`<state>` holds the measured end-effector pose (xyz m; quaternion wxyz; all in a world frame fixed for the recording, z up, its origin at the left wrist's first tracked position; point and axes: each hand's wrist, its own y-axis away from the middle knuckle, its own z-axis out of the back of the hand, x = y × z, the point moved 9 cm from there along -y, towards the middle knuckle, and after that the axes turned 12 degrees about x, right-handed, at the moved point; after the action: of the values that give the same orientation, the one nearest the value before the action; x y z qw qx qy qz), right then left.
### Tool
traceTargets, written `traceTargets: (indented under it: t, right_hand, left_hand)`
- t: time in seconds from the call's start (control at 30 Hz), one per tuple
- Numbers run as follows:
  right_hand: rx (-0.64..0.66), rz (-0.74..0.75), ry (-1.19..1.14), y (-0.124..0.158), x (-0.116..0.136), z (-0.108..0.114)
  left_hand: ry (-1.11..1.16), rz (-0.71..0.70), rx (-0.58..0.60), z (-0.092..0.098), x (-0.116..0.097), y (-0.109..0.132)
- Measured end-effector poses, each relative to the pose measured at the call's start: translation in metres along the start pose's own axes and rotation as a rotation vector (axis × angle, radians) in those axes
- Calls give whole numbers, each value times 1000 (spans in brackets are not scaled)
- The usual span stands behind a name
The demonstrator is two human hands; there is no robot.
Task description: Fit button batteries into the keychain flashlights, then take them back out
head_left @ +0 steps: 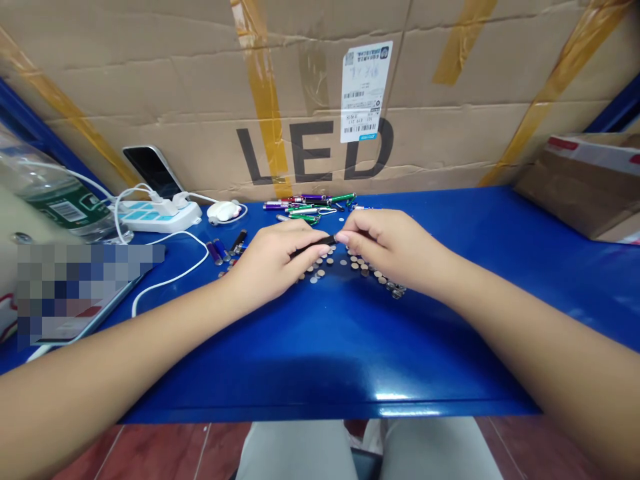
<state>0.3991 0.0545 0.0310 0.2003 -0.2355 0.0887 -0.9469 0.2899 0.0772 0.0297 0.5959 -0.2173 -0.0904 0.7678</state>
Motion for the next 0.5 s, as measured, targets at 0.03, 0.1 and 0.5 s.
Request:
traceTargets:
  t: [0.03,0.1,0.5]
  right_hand:
    - [-5,-22,-19,0,-1,0]
    - [-3,-66,-51,1,-2,0]
    - [12,-331,36,17,-70,40]
  left_hand:
    - [-50,-15,-12,1,-3,1]
    - [-143,-43,-31,2,-8,1]
    - [118,194,66,-6,23,-5]
